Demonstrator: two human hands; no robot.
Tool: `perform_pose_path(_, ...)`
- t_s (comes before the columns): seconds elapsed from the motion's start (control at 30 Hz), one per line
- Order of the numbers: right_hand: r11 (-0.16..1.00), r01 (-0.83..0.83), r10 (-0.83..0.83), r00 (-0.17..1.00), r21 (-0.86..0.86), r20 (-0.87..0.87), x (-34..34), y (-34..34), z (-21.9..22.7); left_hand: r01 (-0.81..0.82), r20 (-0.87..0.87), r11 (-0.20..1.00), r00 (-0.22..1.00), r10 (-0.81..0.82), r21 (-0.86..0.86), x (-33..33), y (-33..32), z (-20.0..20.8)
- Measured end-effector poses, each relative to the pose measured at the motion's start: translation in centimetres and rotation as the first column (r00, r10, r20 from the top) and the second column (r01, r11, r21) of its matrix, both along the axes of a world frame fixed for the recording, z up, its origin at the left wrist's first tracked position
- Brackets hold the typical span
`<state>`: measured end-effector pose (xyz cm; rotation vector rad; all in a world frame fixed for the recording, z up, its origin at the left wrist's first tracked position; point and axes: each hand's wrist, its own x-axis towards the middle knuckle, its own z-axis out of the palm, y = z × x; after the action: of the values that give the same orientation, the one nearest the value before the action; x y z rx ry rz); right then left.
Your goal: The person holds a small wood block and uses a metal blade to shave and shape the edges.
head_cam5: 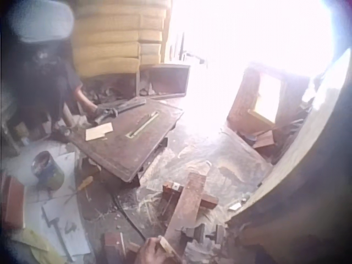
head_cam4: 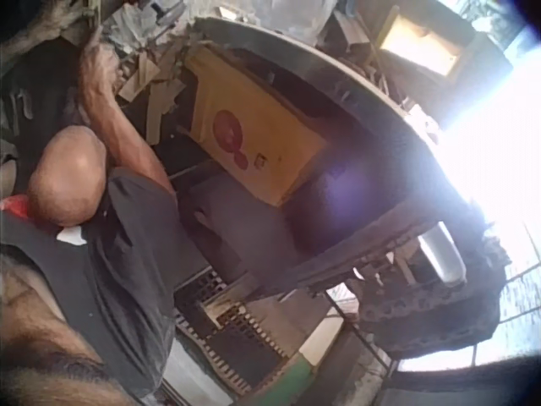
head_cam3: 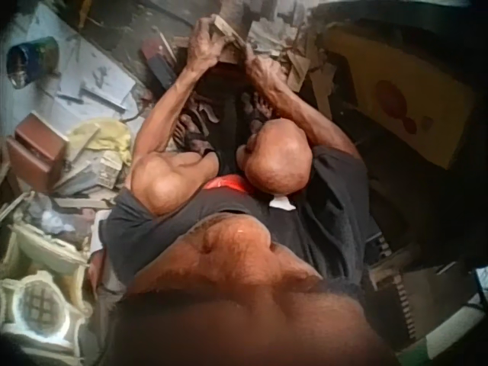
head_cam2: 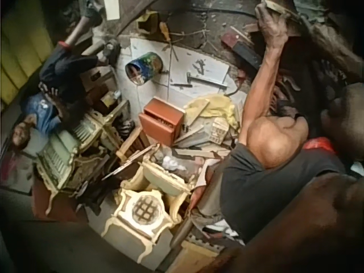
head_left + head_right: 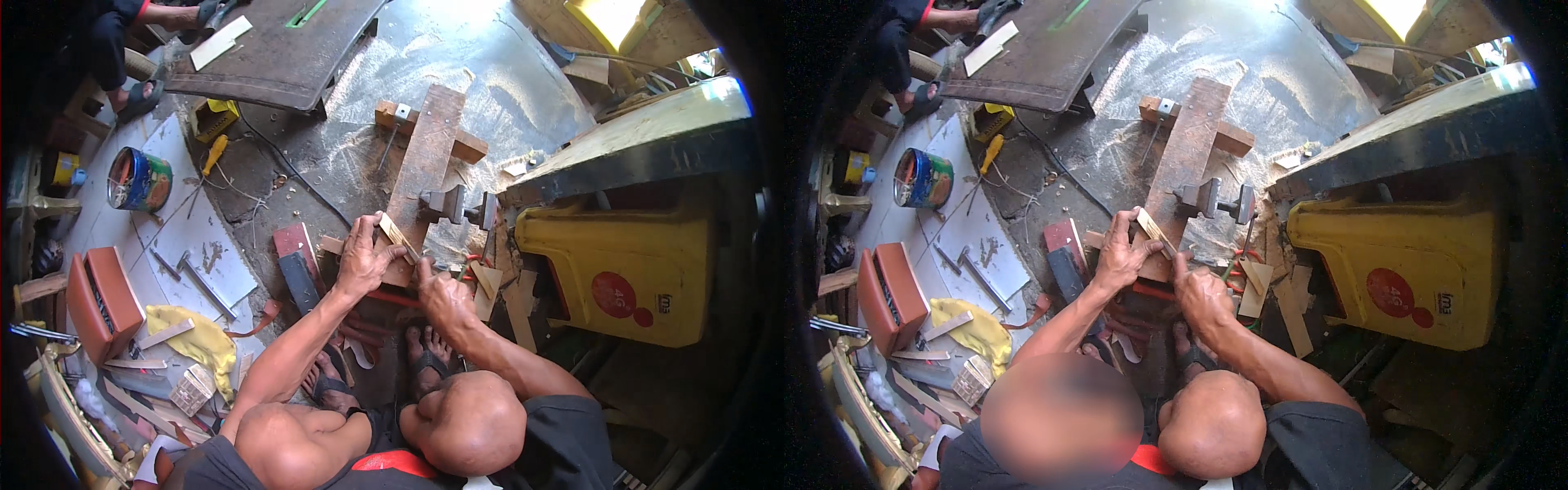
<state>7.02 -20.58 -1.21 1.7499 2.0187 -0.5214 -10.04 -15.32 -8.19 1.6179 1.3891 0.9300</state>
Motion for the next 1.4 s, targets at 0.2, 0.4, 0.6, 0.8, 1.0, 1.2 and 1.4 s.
perform_pose_path(0.2,1.000,-0.022,0.022,0.997,0.003,-0.074,0.0,0.5,0.1,-0.013,-0.016,0.999,1.000,0.014,0.042,-0.2,0.1,0.0)
perform_pose_path(0.4,0.999,-0.036,0.021,0.905,-0.030,-0.424,3.3,1.5,0.8,-0.026,-0.003,0.996,1.000,0.026,0.082,0.3,0.1,0.1)
perform_pose_path(0.6,0.999,-0.040,0.035,0.902,-0.002,-0.431,2.7,1.3,0.4,-0.042,-0.028,0.995,0.999,0.045,0.093,0.0,-0.5,0.1)
perform_pose_path(0.8,0.998,0.061,-0.060,0.997,-0.017,0.041,-1.3,0.1,0.7,-0.041,0.009,0.999,0.999,0.041,-0.004,0.2,-0.3,0.3)
perform_pose_path(1.0,0.998,-0.021,0.000,0.954,-0.064,-0.299,2.5,1.8,0.5,-0.050,0.018,0.996,0.999,0.049,0.072,0.2,0.1,0.5)
perform_pose_path(1.2,0.991,-0.058,-0.014,0.851,-0.121,-0.524,3.7,2.9,0.6,-0.047,-0.016,0.998,0.999,0.048,0.037,0.2,0.0,0.4)
perform_pose_path(1.4,0.999,0.008,-0.019,0.966,-0.044,-0.259,-0.9,2.8,1.8,-0.118,0.069,0.992,0.990,0.121,-0.049,-0.3,0.0,-0.3)
